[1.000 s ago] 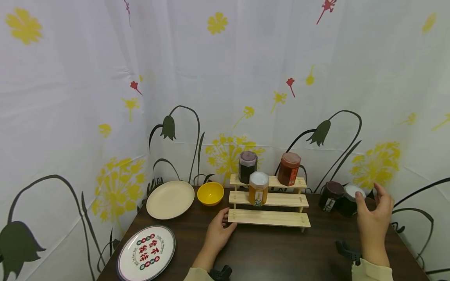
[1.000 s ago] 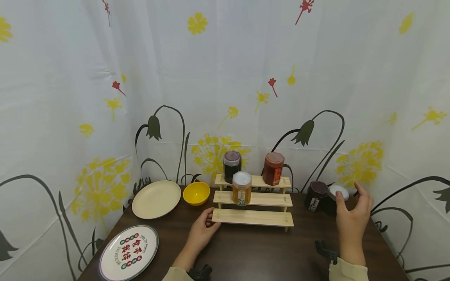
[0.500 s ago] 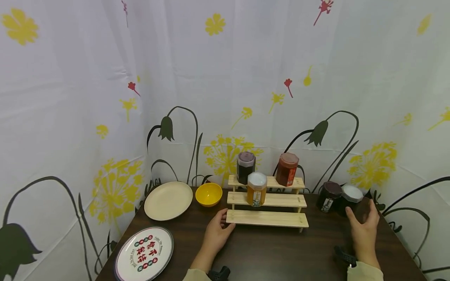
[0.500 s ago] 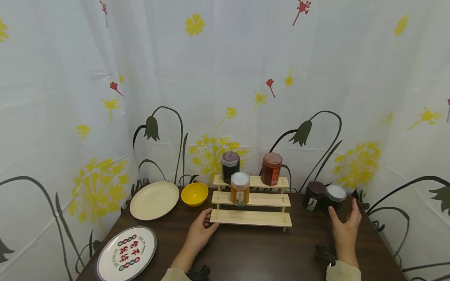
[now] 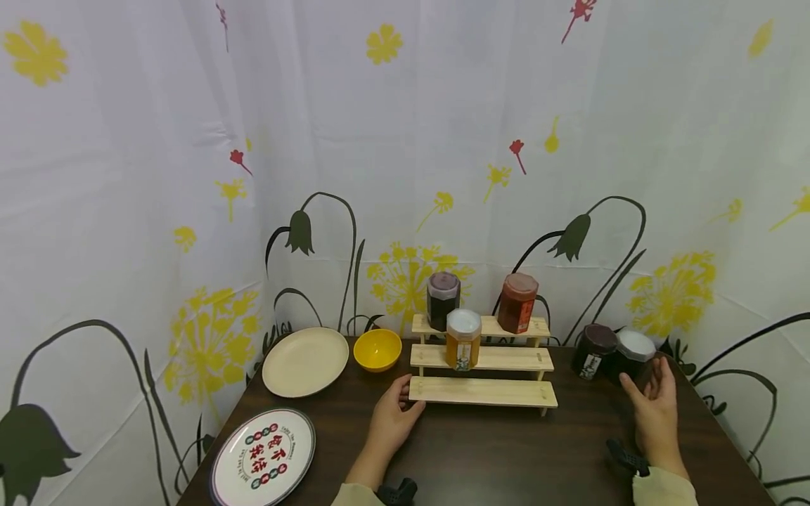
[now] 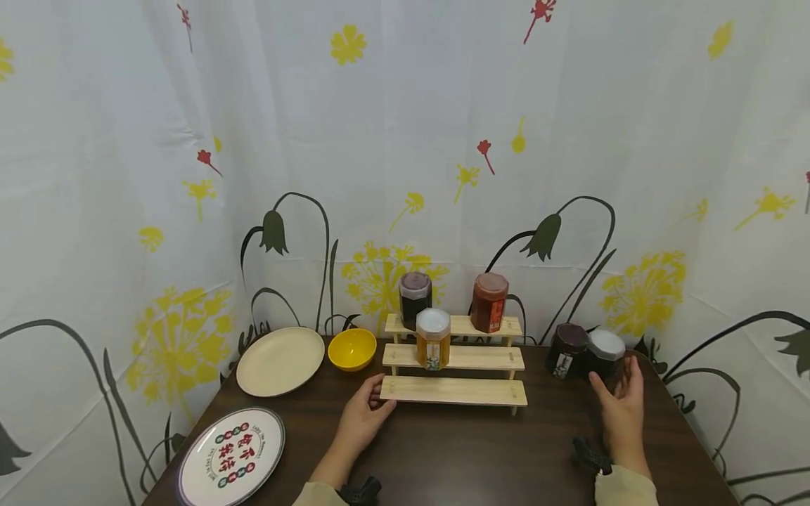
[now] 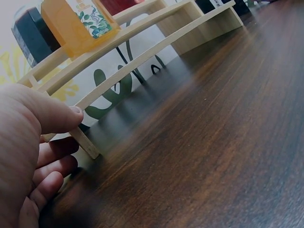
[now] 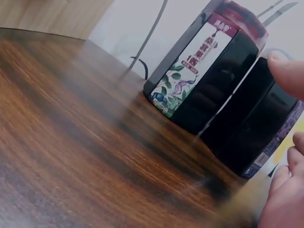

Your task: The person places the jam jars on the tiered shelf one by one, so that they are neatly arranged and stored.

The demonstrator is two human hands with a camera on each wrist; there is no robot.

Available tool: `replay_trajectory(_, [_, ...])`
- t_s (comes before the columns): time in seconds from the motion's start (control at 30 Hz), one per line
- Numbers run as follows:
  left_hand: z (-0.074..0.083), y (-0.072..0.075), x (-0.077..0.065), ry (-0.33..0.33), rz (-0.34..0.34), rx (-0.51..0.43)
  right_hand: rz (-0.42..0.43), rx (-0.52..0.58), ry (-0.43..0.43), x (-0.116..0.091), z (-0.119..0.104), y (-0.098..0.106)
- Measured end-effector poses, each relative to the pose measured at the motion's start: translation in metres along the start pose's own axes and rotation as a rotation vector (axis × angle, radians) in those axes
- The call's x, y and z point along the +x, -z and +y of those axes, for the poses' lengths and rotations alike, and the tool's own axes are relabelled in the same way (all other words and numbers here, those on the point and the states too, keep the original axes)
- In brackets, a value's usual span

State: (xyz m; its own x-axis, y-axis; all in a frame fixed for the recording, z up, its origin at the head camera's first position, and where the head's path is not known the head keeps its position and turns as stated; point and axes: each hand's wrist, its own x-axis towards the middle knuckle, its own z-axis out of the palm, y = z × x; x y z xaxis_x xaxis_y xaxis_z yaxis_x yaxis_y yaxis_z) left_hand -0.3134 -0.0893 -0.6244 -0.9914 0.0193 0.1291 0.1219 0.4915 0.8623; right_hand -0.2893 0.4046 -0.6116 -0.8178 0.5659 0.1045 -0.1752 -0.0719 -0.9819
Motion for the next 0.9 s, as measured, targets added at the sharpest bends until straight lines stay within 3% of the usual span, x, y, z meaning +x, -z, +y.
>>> replay_trajectory(0.17, [0.002, 0.000, 0.000, -0.023, 0.012, -0.021, 0.014, 0.030, -0.013, 0.007, -0.001, 0.001])
replay_trajectory(0.3, [0.002, -0.001, -0.002, -0.019, 0.005, -0.015, 0.013, -0.010, -0.034, 0.016, 0.005, 0.003])
replay_trajectory(0.63, [0.001, -0.001, -0.002, 0.003, 0.004, -0.007, -0.031, -0.272, -0.020, 0.026, 0.018, -0.001])
replay_trajectory(0.9, [0.001, 0.000, -0.002, 0.003, -0.003, -0.010, -0.010, -0.514, 0.037, 0.028, 0.017, -0.003])
